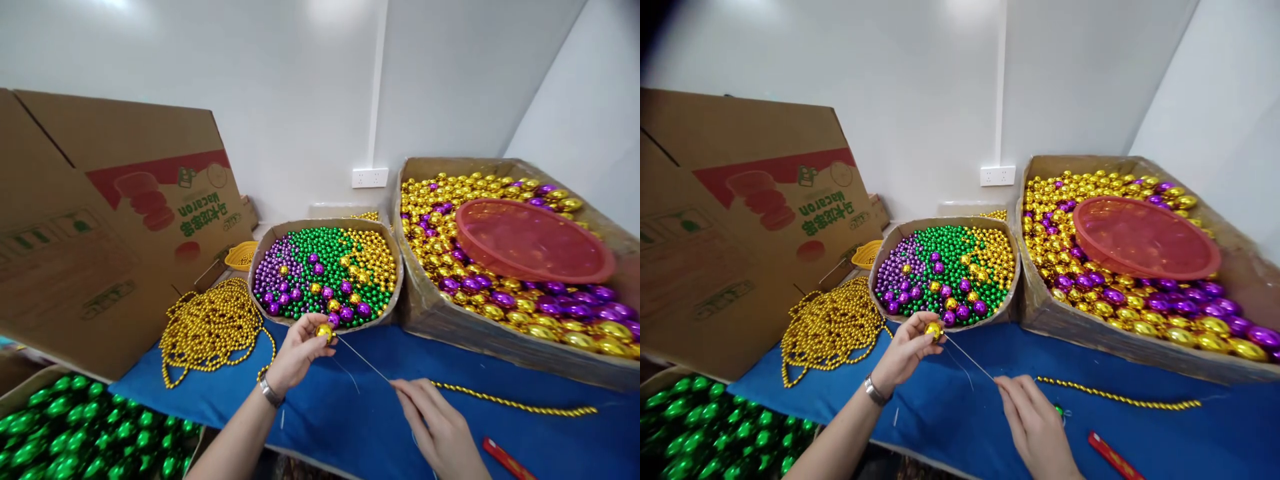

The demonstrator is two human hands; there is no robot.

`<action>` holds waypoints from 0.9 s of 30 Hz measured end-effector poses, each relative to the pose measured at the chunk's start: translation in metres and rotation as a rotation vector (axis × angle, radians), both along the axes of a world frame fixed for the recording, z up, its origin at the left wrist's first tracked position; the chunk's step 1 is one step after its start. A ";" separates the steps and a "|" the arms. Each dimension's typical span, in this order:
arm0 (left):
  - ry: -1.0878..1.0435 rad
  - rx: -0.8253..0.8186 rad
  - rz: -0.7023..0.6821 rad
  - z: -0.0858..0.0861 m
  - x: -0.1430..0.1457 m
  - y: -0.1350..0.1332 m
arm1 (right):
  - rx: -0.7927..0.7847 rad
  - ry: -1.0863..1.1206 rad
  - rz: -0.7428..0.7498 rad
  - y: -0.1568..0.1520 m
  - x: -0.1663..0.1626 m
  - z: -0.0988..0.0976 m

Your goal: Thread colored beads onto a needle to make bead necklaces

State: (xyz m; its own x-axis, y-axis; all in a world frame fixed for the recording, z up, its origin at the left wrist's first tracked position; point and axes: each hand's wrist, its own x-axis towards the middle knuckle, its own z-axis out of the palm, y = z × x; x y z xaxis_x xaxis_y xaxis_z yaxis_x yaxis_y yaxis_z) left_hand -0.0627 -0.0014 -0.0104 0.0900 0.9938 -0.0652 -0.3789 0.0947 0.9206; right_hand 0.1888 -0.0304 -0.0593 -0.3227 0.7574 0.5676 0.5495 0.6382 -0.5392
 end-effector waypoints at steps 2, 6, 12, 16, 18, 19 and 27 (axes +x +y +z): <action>-0.016 -0.002 -0.004 -0.002 0.001 -0.002 | 0.005 -0.017 0.004 0.000 0.001 -0.001; -0.017 -0.008 -0.002 -0.002 0.002 -0.004 | 0.046 -0.041 0.015 0.001 0.003 -0.004; -0.023 -0.023 0.023 -0.003 0.002 -0.004 | 0.079 -0.056 -0.026 -0.001 0.005 -0.002; -0.005 -0.015 0.009 -0.004 0.002 -0.005 | 0.101 -0.070 -0.022 -0.002 0.007 0.000; 0.036 0.006 -0.016 -0.003 0.003 -0.006 | 0.106 -0.092 -0.027 -0.001 0.008 -0.002; 0.073 0.022 -0.027 -0.003 0.005 -0.008 | 0.108 -0.105 -0.035 -0.001 0.007 -0.003; 0.070 -0.012 -0.062 -0.012 0.022 -0.016 | -0.193 -0.021 0.093 -0.003 -0.004 -0.003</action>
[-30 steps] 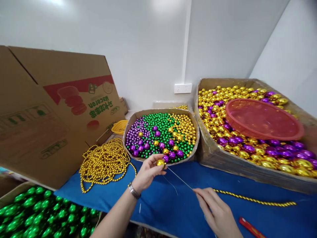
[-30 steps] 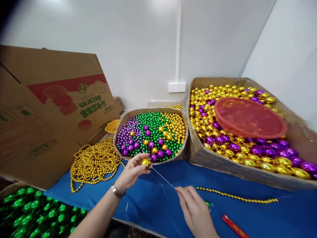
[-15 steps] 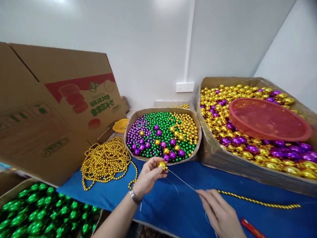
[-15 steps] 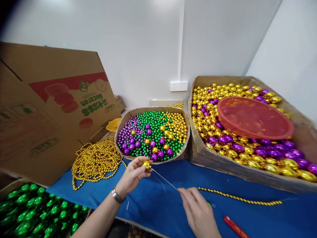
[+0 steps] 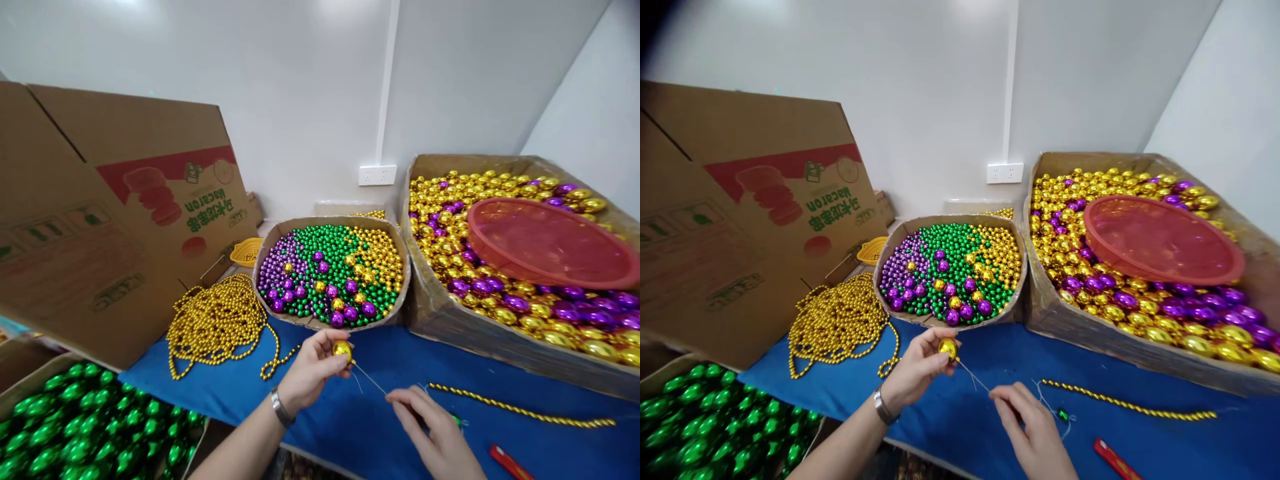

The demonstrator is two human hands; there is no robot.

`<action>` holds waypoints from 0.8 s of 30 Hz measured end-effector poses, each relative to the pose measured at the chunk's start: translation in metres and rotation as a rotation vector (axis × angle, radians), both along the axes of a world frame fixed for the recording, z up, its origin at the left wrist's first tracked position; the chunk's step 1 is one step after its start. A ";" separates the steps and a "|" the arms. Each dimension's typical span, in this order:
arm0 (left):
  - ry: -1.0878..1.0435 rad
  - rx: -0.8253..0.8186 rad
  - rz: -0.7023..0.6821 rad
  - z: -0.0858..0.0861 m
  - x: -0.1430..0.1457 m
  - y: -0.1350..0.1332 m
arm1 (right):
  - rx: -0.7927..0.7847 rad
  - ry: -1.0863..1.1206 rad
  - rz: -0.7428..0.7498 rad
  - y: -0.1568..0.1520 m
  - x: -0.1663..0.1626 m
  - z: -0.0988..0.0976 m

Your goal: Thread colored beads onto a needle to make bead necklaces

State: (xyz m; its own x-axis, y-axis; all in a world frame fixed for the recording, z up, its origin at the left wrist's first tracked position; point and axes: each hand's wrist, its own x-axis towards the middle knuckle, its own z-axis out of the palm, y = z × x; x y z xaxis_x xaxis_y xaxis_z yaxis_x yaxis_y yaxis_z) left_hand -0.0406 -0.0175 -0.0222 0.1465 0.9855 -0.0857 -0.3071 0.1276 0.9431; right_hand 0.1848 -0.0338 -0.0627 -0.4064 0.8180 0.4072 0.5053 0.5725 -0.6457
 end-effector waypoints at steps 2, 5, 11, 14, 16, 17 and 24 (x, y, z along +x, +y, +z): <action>0.005 -0.011 0.030 -0.002 0.002 0.000 | 0.001 0.013 -0.012 -0.001 0.000 -0.002; 0.051 -0.005 0.049 -0.003 0.003 0.000 | 0.038 0.032 -0.025 -0.001 0.002 -0.008; 0.062 -0.033 -0.023 -0.004 0.007 -0.004 | 0.014 0.058 0.007 0.001 -0.005 -0.008; 0.189 0.028 -0.093 0.000 0.001 -0.003 | 0.007 0.056 0.008 0.002 -0.006 -0.007; 0.392 0.129 -0.088 0.006 -0.010 0.004 | 0.042 0.063 -0.011 0.004 -0.004 -0.009; 0.537 0.194 -0.044 0.010 -0.018 0.012 | 0.066 0.068 -0.023 0.005 -0.003 -0.010; 1.701 0.393 -0.079 0.011 -0.077 0.095 | 0.147 0.057 -0.045 0.009 0.000 -0.015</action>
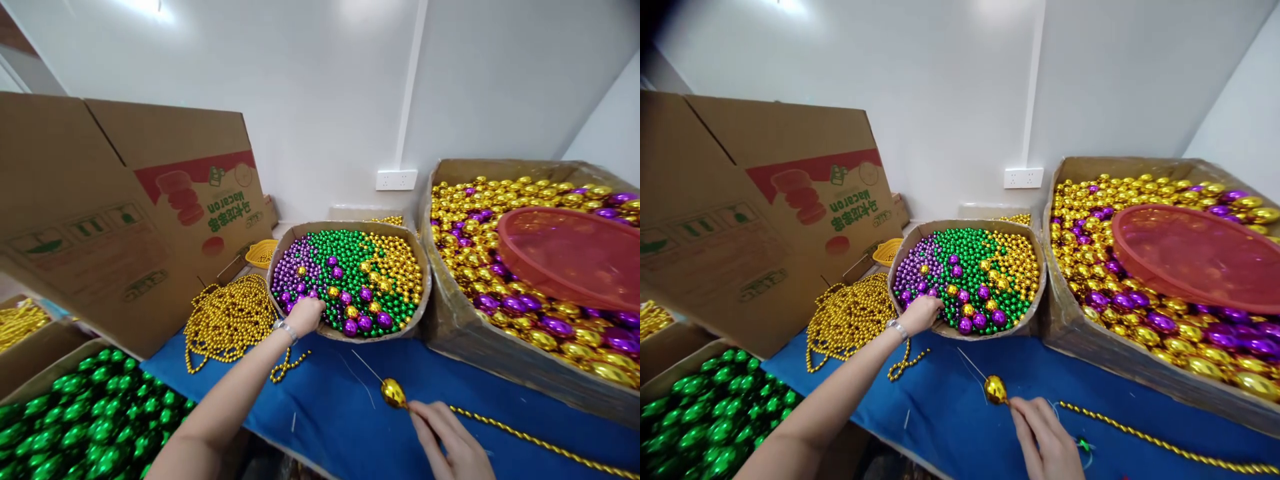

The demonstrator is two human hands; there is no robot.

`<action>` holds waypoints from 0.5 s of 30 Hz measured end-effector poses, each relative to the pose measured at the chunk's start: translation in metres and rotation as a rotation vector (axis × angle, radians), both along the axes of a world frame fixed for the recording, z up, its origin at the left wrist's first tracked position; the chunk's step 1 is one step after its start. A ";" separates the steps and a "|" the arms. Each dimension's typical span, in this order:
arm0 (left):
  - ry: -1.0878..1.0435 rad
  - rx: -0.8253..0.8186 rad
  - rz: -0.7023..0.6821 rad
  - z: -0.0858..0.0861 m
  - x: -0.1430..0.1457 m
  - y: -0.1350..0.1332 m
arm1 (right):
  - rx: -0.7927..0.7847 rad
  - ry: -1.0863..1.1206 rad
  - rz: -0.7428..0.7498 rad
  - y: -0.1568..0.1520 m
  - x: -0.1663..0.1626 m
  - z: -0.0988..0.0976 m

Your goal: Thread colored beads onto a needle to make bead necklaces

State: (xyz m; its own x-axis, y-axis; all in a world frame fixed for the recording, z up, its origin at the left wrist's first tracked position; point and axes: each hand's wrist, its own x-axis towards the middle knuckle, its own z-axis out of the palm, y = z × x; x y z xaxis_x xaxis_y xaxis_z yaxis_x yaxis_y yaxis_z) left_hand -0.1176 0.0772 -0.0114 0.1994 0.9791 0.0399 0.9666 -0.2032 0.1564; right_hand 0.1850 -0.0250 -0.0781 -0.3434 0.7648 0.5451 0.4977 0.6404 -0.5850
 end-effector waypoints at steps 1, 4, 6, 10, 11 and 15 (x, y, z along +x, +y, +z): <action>0.026 -0.021 -0.017 -0.004 -0.004 0.008 | -0.006 -0.007 0.001 0.000 0.000 0.000; 0.132 -0.056 -0.073 -0.012 -0.009 0.020 | -0.013 -0.011 0.008 -0.001 -0.001 -0.002; 0.180 -0.070 -0.111 -0.014 -0.011 0.022 | -0.022 -0.006 0.010 -0.002 -0.001 -0.004; 0.219 -0.093 -0.180 -0.012 -0.017 0.024 | -0.083 -0.003 0.008 -0.003 -0.004 -0.004; 0.216 -0.097 -0.194 -0.011 -0.018 0.025 | -0.091 0.001 0.009 -0.003 -0.005 -0.004; 0.154 -0.107 -0.221 -0.011 -0.023 0.029 | -0.090 0.011 0.011 -0.003 -0.009 -0.002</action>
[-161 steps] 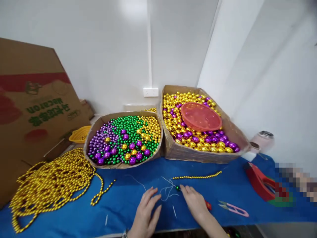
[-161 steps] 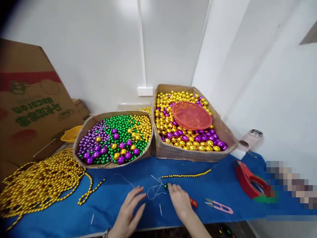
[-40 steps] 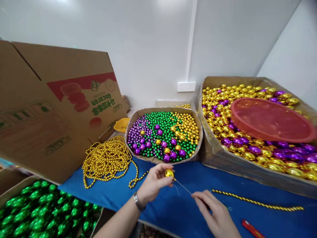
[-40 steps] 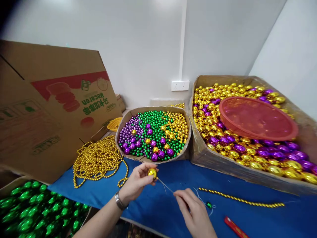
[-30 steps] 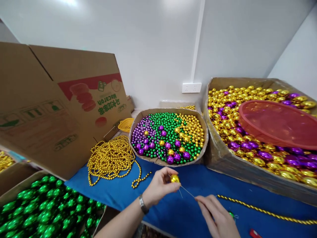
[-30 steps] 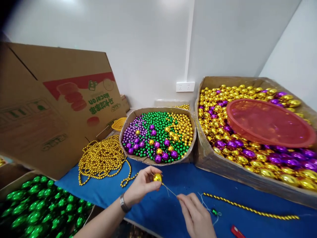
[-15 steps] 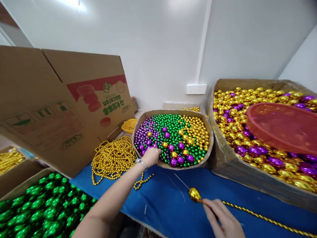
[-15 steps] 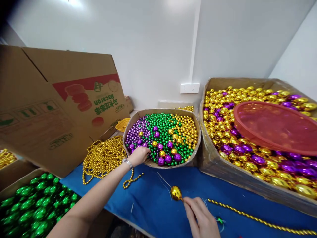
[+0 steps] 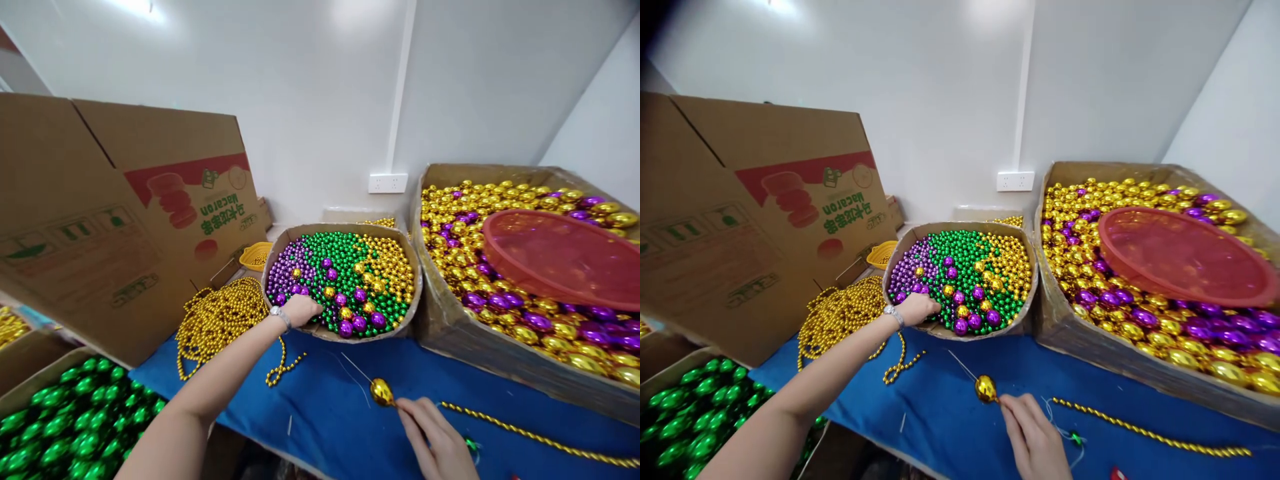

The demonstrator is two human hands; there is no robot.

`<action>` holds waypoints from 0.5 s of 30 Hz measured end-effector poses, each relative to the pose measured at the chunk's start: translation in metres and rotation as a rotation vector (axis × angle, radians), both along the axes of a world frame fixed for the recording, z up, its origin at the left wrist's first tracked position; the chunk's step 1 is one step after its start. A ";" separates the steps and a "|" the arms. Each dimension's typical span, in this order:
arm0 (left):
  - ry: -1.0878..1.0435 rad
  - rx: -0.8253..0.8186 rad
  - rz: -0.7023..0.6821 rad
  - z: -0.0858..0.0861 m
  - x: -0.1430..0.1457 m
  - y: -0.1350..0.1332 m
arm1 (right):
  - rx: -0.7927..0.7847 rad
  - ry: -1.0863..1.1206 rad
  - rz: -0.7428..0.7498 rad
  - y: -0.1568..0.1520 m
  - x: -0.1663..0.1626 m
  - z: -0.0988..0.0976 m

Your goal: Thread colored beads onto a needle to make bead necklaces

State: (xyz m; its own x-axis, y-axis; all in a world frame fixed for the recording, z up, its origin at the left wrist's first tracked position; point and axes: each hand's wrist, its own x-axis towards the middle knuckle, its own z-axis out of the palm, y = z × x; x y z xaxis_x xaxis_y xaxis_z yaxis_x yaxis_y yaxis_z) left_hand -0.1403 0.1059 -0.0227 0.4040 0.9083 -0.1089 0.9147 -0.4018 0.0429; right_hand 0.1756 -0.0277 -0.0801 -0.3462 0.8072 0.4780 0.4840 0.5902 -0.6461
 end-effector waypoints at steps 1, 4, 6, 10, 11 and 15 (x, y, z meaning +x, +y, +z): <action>-0.027 -0.001 0.005 0.000 -0.001 0.001 | 0.002 -0.001 -0.002 0.000 -0.001 0.000; -0.138 0.010 0.045 0.003 -0.001 0.002 | 0.016 0.002 -0.010 -0.001 -0.002 0.002; -0.237 0.035 0.090 0.007 0.000 -0.003 | 0.029 0.011 -0.017 -0.002 -0.002 0.004; -0.525 0.067 0.193 0.011 0.015 -0.030 | 0.022 0.018 -0.049 -0.006 -0.002 0.009; -0.722 0.019 0.234 0.011 0.021 -0.041 | 0.020 0.020 -0.052 -0.007 -0.003 0.011; -1.766 -0.379 0.437 0.004 0.050 -0.079 | 0.027 0.022 -0.040 -0.008 -0.009 0.015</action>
